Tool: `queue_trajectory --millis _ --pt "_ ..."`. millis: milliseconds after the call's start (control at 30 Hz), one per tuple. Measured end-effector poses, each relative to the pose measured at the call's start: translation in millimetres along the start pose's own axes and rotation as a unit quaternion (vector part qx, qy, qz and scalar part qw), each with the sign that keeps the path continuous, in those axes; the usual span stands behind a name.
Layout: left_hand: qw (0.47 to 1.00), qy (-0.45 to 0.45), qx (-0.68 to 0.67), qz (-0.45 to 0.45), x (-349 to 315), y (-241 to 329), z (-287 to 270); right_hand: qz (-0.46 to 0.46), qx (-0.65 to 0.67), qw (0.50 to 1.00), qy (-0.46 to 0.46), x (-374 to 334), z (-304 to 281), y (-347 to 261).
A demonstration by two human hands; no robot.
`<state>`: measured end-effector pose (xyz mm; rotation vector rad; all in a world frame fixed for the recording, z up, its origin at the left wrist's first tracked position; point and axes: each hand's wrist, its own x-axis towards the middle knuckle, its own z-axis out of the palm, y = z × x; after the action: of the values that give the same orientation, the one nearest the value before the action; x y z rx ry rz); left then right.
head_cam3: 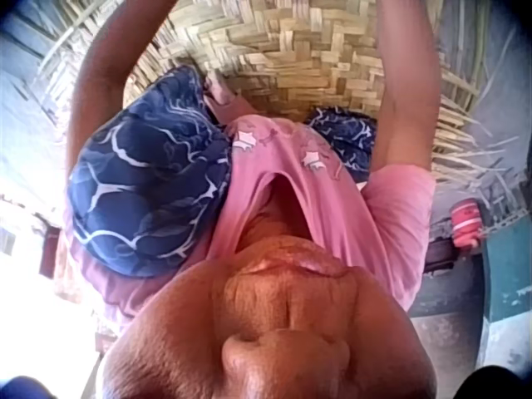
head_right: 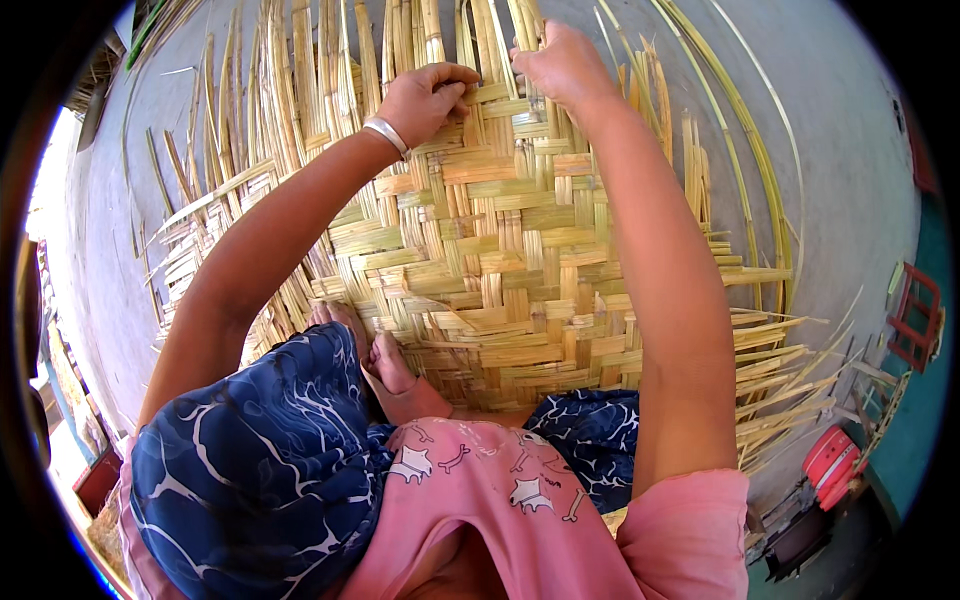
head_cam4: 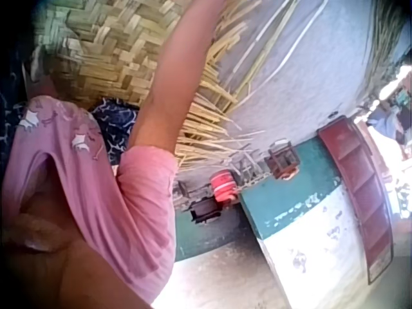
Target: The person sits on the floor and weaves a large circular mat or basket base using dried palm leaves. They interlace the leaves by hand, creating a tight herringbone pattern, and occasionally adjust the position of the mat.
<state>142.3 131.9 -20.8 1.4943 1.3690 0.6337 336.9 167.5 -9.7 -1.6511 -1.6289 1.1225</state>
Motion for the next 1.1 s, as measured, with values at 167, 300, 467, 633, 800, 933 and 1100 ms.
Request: queue_trajectory --millis 167,300,467,633,800,933,1100 --pt "0.933 0.068 0.298 0.192 -12.8 -9.9 15.2 0.082 0.072 0.991 -0.074 6.8 -2.4 3.6" --pt "0.944 0.067 0.277 0.164 -16.3 -8.6 17.3 0.123 0.151 0.974 -0.118 7.7 -2.0 1.0" --pt "0.963 0.054 0.208 0.164 -16.3 -9.4 15.0 0.133 0.195 0.963 -0.132 9.5 -3.8 6.2" --pt "0.963 0.041 0.210 0.167 -17.5 -10.5 14.0 0.118 0.156 0.971 -0.136 16.1 1.0 13.2" --pt "0.953 0.000 0.263 0.153 -14.3 -8.7 15.9 0.133 0.145 0.972 -0.126 10.5 2.1 11.3" --pt "0.949 -0.017 0.278 0.150 -14.8 -7.5 13.3 0.089 0.099 0.986 -0.097 3.0 3.5 6.4" --pt "0.957 0.088 0.148 0.233 -36.2 -18.0 12.6 -0.010 -0.137 0.983 0.122 -19.0 11.5 -18.9"
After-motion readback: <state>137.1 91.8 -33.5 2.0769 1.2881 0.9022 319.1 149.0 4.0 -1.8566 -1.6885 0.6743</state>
